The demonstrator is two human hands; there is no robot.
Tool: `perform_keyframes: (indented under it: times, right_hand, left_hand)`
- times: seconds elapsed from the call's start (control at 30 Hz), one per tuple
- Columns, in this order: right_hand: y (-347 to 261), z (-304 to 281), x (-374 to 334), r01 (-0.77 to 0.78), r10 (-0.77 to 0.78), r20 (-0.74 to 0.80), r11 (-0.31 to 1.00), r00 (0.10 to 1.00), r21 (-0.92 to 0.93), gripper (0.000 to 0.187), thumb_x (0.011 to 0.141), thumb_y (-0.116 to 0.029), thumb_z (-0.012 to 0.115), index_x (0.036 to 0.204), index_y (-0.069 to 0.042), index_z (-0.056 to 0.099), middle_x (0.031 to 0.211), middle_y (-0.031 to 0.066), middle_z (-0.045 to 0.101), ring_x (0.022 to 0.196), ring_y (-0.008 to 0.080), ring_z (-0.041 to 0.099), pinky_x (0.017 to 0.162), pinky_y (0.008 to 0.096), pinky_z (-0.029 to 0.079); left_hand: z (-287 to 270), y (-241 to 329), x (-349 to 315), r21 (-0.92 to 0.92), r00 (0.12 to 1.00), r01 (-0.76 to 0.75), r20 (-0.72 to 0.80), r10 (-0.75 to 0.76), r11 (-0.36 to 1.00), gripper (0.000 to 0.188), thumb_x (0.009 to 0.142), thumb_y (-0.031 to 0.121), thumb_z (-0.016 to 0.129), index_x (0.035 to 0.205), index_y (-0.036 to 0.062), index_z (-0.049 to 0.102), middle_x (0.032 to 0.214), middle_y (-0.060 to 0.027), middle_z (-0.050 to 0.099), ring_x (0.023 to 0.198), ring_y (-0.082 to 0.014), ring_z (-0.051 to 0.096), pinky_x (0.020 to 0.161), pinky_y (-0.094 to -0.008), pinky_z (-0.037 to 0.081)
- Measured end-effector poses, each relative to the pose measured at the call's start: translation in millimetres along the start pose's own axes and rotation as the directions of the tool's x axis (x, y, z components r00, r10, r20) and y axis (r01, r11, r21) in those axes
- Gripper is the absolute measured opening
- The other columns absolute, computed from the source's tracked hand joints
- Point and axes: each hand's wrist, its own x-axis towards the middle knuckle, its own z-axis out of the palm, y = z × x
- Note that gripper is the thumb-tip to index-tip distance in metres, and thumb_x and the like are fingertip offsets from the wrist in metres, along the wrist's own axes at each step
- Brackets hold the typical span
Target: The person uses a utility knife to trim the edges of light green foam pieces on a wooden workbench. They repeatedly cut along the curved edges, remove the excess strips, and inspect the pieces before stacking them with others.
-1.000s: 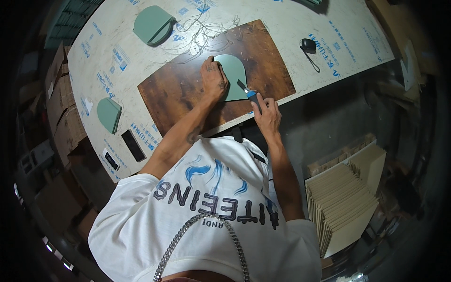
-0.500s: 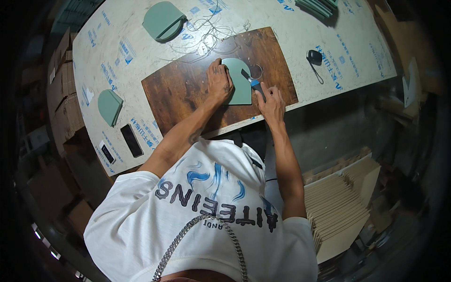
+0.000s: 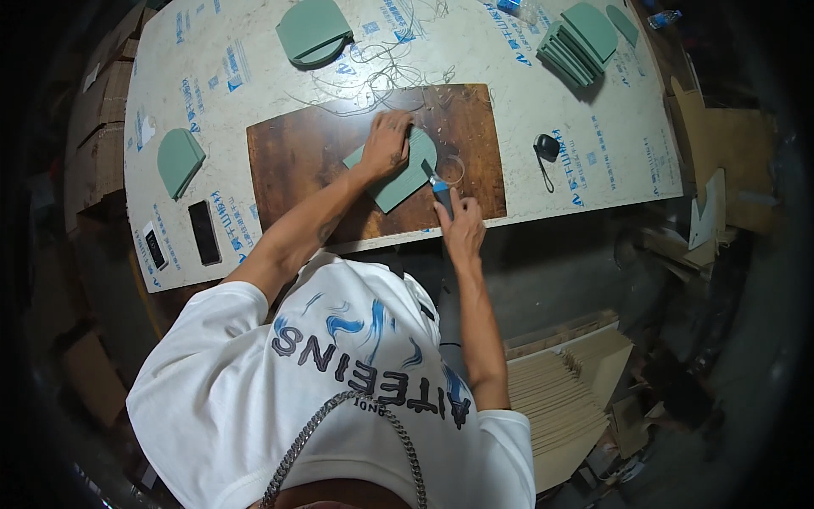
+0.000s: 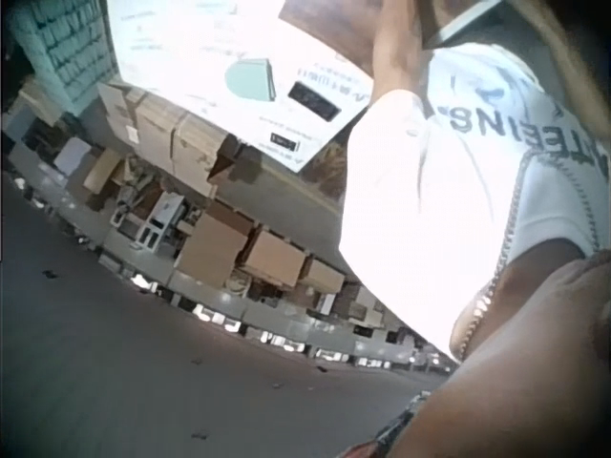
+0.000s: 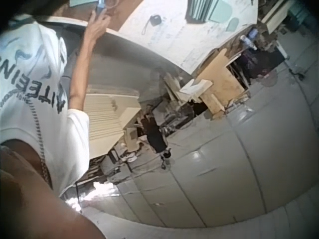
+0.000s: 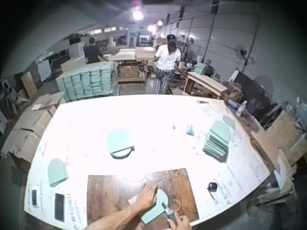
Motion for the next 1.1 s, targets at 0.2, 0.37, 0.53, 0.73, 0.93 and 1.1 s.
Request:
perform_keyframes:
  times: [0.2, 0.37, 0.53, 0.73, 0.93, 1.1]
  right_hand:
    - [-18, 7, -29, -0.094, 0.087, -0.053, 0.987, 0.995, -0.128, 0.041, 0.094, -0.03, 0.069, 0.128, -0.007, 0.067, 0.097, 0.0139, 0.059, 0.093, 0.033, 0.059, 0.077, 0.0438, 0.052]
    - [-18, 16, -27, -0.131, 0.12, -0.072, 0.978, 0.99, -0.162, 0.04, 0.099, -0.032, 0.064, 0.131, -0.009, 0.065, 0.103, 0.0142, 0.059, 0.098, 0.0328, 0.057, 0.08, 0.0452, 0.05]
    - [-20, 20, -24, -0.118, 0.096, -0.107, 0.966, 0.99, -0.228, 0.039, 0.097, -0.031, 0.066, 0.128, -0.008, 0.068, 0.1, 0.0152, 0.059, 0.095, 0.0334, 0.057, 0.078, 0.045, 0.05]
    - [-17, 19, -1, -0.077, 0.056, -0.104, 0.975, 0.993, -0.209, 0.037, 0.096, -0.03, 0.068, 0.125, -0.008, 0.069, 0.098, 0.0158, 0.058, 0.092, 0.0336, 0.058, 0.077, 0.0447, 0.05]
    - [-1, 20, 26, 0.022, -0.034, -0.067, 0.987, 0.997, -0.161, 0.038, 0.095, -0.029, 0.069, 0.128, -0.011, 0.068, 0.099, 0.0148, 0.058, 0.091, 0.0337, 0.056, 0.075, 0.0453, 0.049]
    - [14, 20, 57, 0.145, -0.155, -0.043, 0.974, 0.987, -0.173, 0.038, 0.093, -0.029, 0.071, 0.127, -0.011, 0.069, 0.097, 0.0153, 0.059, 0.09, 0.0341, 0.057, 0.073, 0.0454, 0.049]
  left_hand:
    - [11, 38, -35, 0.147, 0.922, 0.387, -0.097, -0.376, 0.91, 0.049, 0.098, 0.022, 0.047, 0.139, -0.0046, 0.048, 0.143, -0.0228, 0.044, 0.135, -0.0387, 0.034, 0.113, -0.0554, 0.018]
    - [2, 42, -34, 0.17, 0.952, 0.306, -0.047, -0.302, 0.937, 0.047, 0.096, 0.016, 0.049, 0.14, -0.003, 0.048, 0.141, -0.0193, 0.047, 0.13, -0.0363, 0.038, 0.11, -0.0526, 0.023]
    - [0, 39, -34, 0.18, 0.96, 0.28, -0.061, -0.273, 0.943, 0.051, 0.091, 0.011, 0.054, 0.14, -0.0025, 0.048, 0.14, -0.0184, 0.049, 0.127, -0.0362, 0.041, 0.109, -0.052, 0.026]
    - [-2, 36, -34, 0.177, 0.967, 0.254, -0.057, -0.248, 0.951, 0.057, 0.085, 0.01, 0.058, 0.139, -0.0034, 0.048, 0.139, -0.0188, 0.049, 0.127, -0.0371, 0.042, 0.109, -0.0522, 0.026]
    - [-4, 37, -34, 0.182, 0.965, 0.261, -0.032, -0.26, 0.948, 0.058, 0.085, 0.009, 0.059, 0.141, -0.002, 0.045, 0.139, -0.0183, 0.048, 0.128, -0.0371, 0.041, 0.11, -0.0523, 0.026]
    - [-2, 37, -37, 0.155, 0.963, 0.269, -0.046, -0.265, 0.95, 0.059, 0.086, 0.009, 0.058, 0.142, 0.0012, 0.044, 0.139, -0.0185, 0.048, 0.128, -0.0387, 0.042, 0.11, -0.0545, 0.027]
